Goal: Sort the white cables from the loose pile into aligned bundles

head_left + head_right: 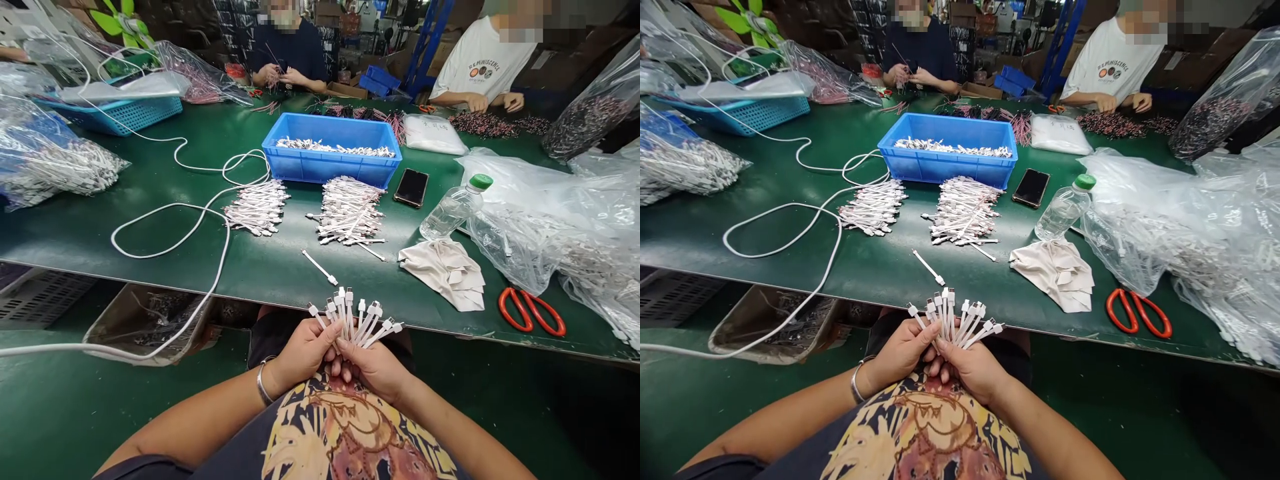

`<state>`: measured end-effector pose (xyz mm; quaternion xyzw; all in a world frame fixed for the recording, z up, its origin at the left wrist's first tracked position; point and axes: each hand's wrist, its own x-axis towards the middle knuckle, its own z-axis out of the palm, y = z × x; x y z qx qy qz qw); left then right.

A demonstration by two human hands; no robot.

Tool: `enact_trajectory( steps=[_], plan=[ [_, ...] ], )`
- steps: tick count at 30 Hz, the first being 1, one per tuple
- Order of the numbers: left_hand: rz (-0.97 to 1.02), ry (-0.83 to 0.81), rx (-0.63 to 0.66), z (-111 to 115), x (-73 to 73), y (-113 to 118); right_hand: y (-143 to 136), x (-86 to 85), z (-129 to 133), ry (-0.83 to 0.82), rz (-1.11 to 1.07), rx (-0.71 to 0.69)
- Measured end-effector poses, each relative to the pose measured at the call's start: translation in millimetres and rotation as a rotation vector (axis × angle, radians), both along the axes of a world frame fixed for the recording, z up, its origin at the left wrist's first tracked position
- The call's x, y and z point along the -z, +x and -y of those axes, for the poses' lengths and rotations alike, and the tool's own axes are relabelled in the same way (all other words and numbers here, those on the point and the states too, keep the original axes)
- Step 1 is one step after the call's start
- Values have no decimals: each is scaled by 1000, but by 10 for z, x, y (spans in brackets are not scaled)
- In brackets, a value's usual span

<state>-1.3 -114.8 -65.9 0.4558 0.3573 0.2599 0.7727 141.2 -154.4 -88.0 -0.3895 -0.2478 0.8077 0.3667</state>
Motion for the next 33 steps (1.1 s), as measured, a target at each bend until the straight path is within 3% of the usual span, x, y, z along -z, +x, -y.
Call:
enact_trajectory(
  steps=[12,20,25,33],
  plan=[
    [5,14,-30,31,-24,-18,-18,-16,-13,-15,-20,0],
    [-40,40,-20,11,-22,-34,-16,-57,-28,47,14,0],
    [-60,-28,-7,18,-37,-37,-15,-128,-40,113,54,-59],
    [-118,-55,-126,49,-68,-4,-12,-74,-32,97,70,-83]
  ],
)
